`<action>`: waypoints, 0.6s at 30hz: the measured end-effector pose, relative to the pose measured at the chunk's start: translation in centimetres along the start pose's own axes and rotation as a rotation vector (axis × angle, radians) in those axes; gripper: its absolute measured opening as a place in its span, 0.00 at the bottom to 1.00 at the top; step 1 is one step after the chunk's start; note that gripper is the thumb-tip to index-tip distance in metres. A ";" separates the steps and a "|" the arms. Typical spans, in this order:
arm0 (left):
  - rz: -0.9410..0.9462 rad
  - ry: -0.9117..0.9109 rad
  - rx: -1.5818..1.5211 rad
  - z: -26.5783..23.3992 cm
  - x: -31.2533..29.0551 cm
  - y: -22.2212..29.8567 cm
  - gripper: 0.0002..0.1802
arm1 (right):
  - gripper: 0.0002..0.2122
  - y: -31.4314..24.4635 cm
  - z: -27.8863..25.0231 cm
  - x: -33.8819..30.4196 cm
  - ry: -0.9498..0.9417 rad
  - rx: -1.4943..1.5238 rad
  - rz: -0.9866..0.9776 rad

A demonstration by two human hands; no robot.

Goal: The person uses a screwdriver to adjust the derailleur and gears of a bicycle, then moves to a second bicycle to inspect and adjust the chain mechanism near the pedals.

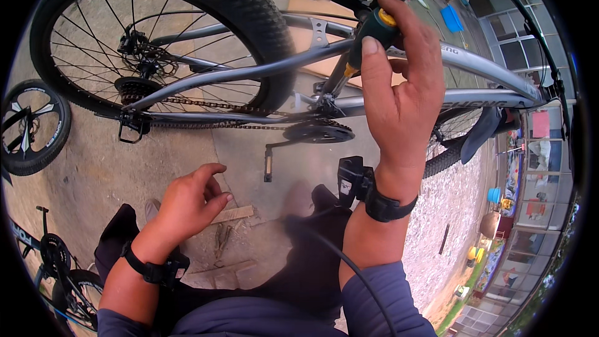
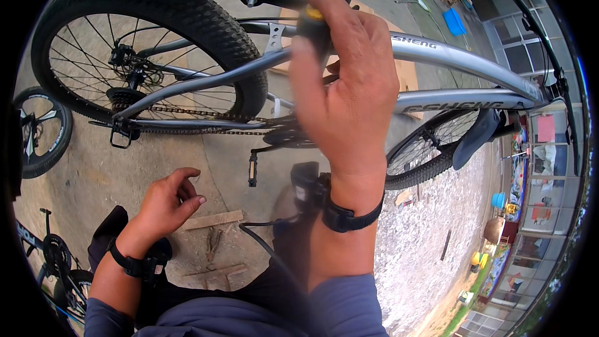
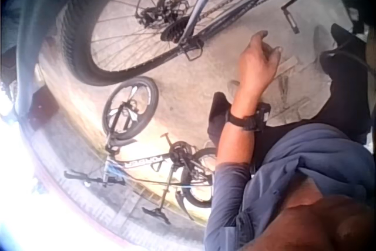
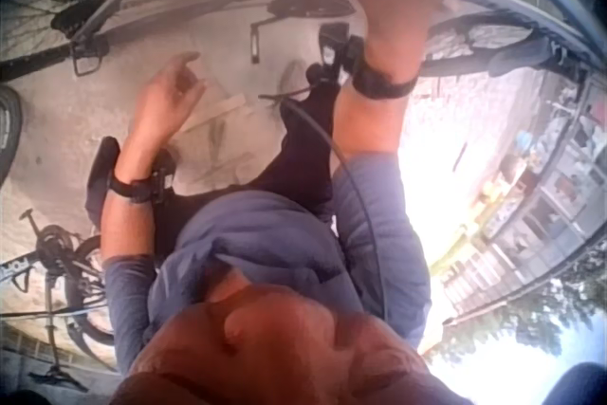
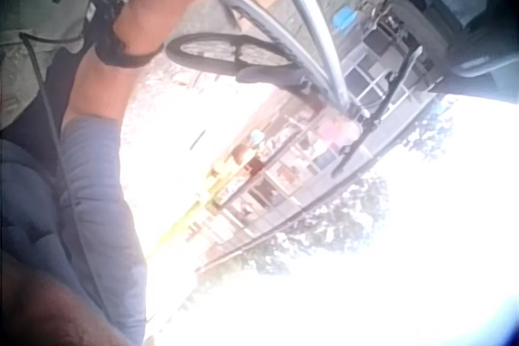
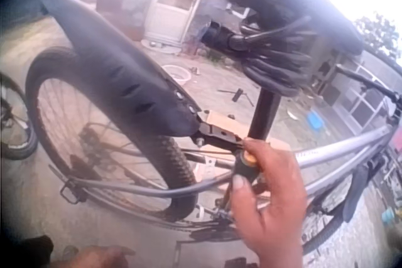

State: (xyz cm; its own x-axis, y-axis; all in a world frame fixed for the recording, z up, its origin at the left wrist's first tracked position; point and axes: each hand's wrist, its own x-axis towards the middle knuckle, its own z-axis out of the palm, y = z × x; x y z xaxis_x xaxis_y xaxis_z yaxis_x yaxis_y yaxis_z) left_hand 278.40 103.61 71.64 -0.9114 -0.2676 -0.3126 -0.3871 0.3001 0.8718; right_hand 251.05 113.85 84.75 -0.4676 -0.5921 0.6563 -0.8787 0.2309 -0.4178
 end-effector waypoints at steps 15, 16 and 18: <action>0.002 0.022 0.018 0.4 -0.4 0.6 0.25 | 0.18 0.5 0.0 -0.2 0.109 -0.054 0.060; 0.004 0.027 0.014 0.4 -0.5 0.5 0.25 | 0.18 0.4 0.2 -0.3 0.095 -0.013 0.073; 0.014 0.021 0.012 0.4 -0.3 0.7 0.25 | 0.18 0.5 0.3 -0.4 0.056 0.005 0.044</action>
State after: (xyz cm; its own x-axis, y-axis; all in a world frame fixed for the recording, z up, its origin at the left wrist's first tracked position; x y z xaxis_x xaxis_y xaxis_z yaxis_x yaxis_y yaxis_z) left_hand 278.38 104.25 72.27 -0.9135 -0.2823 -0.2929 -0.3766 0.3149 0.8712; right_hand 250.77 114.01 84.11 -0.5102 -0.5375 0.6714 -0.8569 0.2514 -0.4500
